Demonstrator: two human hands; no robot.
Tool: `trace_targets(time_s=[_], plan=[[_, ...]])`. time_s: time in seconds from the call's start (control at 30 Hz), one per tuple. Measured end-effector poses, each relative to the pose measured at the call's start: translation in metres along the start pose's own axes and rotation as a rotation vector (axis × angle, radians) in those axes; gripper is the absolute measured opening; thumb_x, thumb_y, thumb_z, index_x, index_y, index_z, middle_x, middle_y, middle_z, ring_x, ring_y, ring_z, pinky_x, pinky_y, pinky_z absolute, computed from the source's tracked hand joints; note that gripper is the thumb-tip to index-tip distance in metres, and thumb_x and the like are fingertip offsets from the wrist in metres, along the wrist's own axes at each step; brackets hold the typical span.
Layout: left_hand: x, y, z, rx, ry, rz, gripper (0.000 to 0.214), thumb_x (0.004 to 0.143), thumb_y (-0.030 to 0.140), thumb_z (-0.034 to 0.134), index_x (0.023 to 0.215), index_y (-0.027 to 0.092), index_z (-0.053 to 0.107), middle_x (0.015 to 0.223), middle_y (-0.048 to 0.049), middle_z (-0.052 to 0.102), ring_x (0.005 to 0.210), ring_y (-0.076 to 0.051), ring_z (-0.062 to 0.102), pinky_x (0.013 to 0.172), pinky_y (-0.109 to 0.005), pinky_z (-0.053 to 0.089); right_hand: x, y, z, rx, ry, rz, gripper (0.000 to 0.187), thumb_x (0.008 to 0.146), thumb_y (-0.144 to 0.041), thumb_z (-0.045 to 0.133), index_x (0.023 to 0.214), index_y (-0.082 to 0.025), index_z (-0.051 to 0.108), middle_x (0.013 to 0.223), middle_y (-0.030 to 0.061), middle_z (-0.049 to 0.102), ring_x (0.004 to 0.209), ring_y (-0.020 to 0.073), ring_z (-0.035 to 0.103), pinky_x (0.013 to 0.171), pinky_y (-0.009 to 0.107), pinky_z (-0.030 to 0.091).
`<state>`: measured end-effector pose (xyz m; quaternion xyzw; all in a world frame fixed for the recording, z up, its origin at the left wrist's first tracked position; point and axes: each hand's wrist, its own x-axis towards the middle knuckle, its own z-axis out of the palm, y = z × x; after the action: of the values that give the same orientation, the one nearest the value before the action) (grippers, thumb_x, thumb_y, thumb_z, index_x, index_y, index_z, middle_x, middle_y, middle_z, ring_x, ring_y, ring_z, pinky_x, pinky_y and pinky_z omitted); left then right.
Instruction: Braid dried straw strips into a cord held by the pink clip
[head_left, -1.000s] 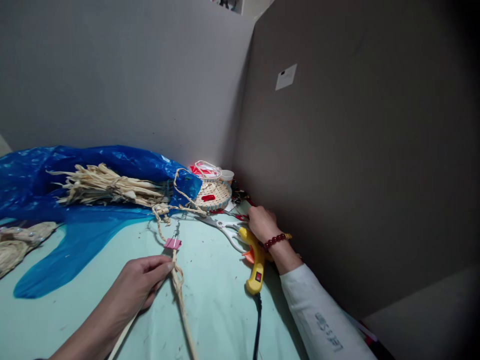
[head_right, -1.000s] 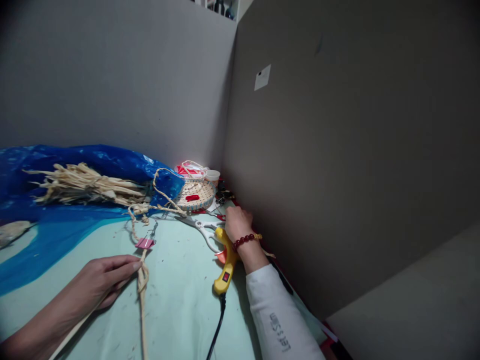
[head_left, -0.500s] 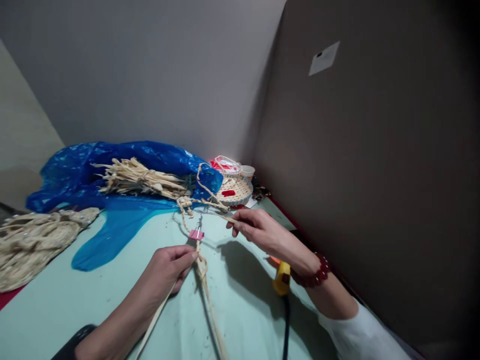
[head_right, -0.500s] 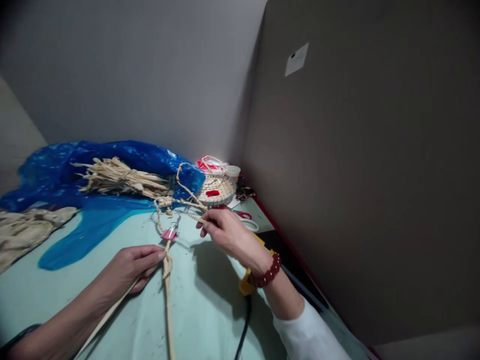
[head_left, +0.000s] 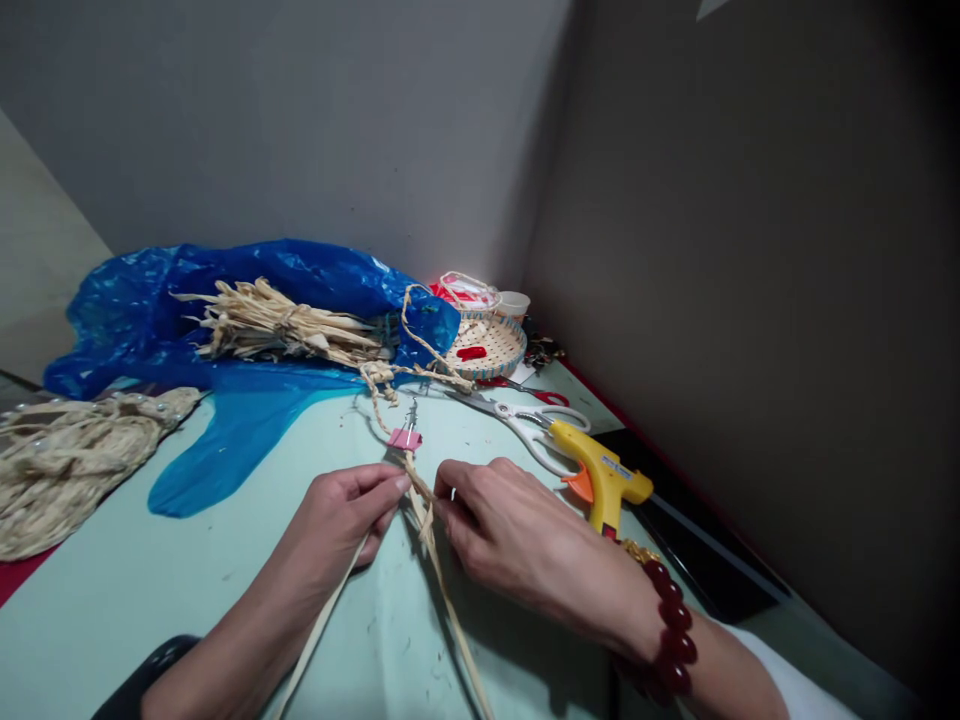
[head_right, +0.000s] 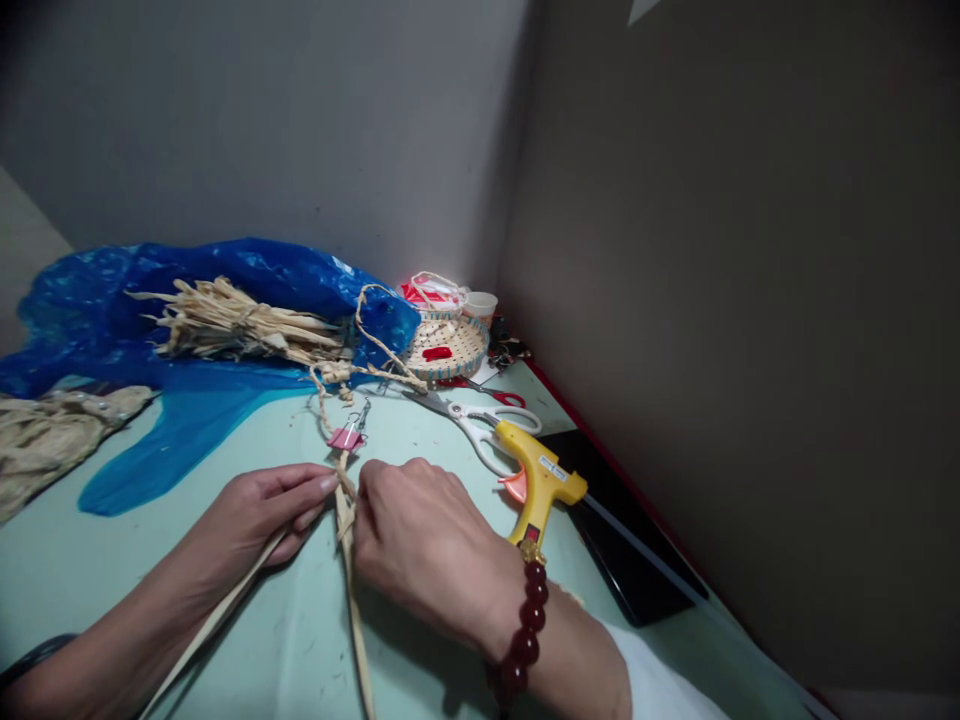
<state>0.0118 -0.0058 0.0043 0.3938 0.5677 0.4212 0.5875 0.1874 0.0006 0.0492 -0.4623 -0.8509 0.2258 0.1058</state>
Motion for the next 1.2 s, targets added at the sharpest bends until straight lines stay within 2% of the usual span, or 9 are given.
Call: trace_targets(time_s=[0.1,0.2,0.4,0.53,0.63,0.73,0.87,1.07,1.2], plan=[[0.000,0.000,-0.001,0.031,0.008,0.011,0.032,0.065,0.044,0.073,0.071,0.014,0.063,0.046,0.0093,0.039,0.036,-0.001,0.024,0.037,-0.016,0.013,0.003,0.001,-0.003,0.032,-0.024,-0.046,0.034,0.093,-0.032,0.042,0.062,-0.018,0.044,0.052,-0.0037,0.036,0.051,0.0096,0.028,0.051,0.026,0.019],[0.000,-0.001,-0.003,0.043,0.002,0.006,0.032,0.066,0.043,0.073,0.074,0.013,0.064,0.046,0.0090,0.040,0.036,-0.001,0.025,0.037,-0.016,0.013,0.006,0.003,-0.007,0.077,-0.011,-0.042,0.038,0.093,-0.033,0.042,0.059,-0.017,0.041,0.051,-0.0044,0.031,0.051,0.0091,0.024,0.050,0.026,0.017],[0.000,-0.002,-0.001,0.000,0.019,0.012,0.030,0.067,0.039,0.073,0.078,0.012,0.065,0.046,0.0095,0.040,0.036,0.000,0.023,0.037,-0.015,0.011,0.006,0.012,-0.015,0.060,0.008,-0.108,0.026,0.086,-0.022,0.047,0.061,-0.017,0.046,0.051,-0.0040,0.041,0.052,0.0085,0.029,0.052,0.026,0.018],[0.001,-0.002,-0.001,0.026,0.039,0.025,0.028,0.068,0.037,0.071,0.079,0.012,0.065,0.045,0.0093,0.040,0.036,-0.001,0.024,0.037,-0.015,0.012,0.007,0.015,-0.016,0.127,-0.030,-0.174,0.024,0.084,-0.019,0.048,0.060,-0.017,0.047,0.051,-0.0050,0.042,0.050,0.0073,0.033,0.051,0.024,0.021],[0.003,-0.003,-0.004,0.055,0.012,0.018,0.029,0.067,0.040,0.072,0.076,0.013,0.064,0.044,0.0098,0.039,0.036,-0.001,0.024,0.037,-0.016,0.012,0.011,0.017,-0.011,0.166,-0.058,-0.119,0.030,0.085,-0.027,0.051,0.058,-0.016,0.050,0.049,-0.0049,0.045,0.048,0.0070,0.035,0.049,0.024,0.021],[0.005,-0.003,-0.007,0.070,-0.017,-0.003,0.032,0.066,0.042,0.074,0.076,0.014,0.063,0.047,0.0094,0.041,0.037,-0.002,0.025,0.037,-0.016,0.013,0.016,0.020,-0.007,0.222,-0.065,-0.070,0.041,0.090,-0.036,0.048,0.057,-0.015,0.057,0.050,-0.0026,0.054,0.049,0.0077,0.042,0.052,0.024,0.026],[0.003,-0.001,-0.006,0.112,-0.006,0.023,0.033,0.066,0.043,0.073,0.074,0.013,0.063,0.047,0.0089,0.041,0.037,-0.002,0.028,0.037,-0.017,0.015,0.019,0.021,-0.006,0.329,-0.109,-0.103,0.051,0.095,-0.035,0.041,0.054,-0.015,0.062,0.055,-0.0001,0.063,0.056,0.0087,0.050,0.062,0.022,0.033],[0.001,0.002,-0.003,0.157,0.031,0.066,0.035,0.064,0.043,0.071,0.078,0.011,0.064,0.044,0.0091,0.041,0.036,-0.004,0.030,0.038,-0.018,0.016,0.022,0.020,-0.003,0.469,-0.185,-0.011,0.042,0.090,-0.035,0.051,0.057,-0.013,0.065,0.054,0.0006,0.064,0.050,0.0075,0.042,0.053,0.021,0.031],[0.001,0.002,-0.003,0.128,0.032,0.031,0.041,0.063,0.044,0.073,0.086,0.010,0.066,0.045,0.0095,0.041,0.038,-0.003,0.027,0.039,-0.018,0.014,0.026,0.023,0.002,0.506,-0.156,0.014,0.034,0.087,-0.031,0.054,0.064,-0.012,0.069,0.057,0.0010,0.064,0.054,0.0079,0.042,0.053,0.020,0.031]])
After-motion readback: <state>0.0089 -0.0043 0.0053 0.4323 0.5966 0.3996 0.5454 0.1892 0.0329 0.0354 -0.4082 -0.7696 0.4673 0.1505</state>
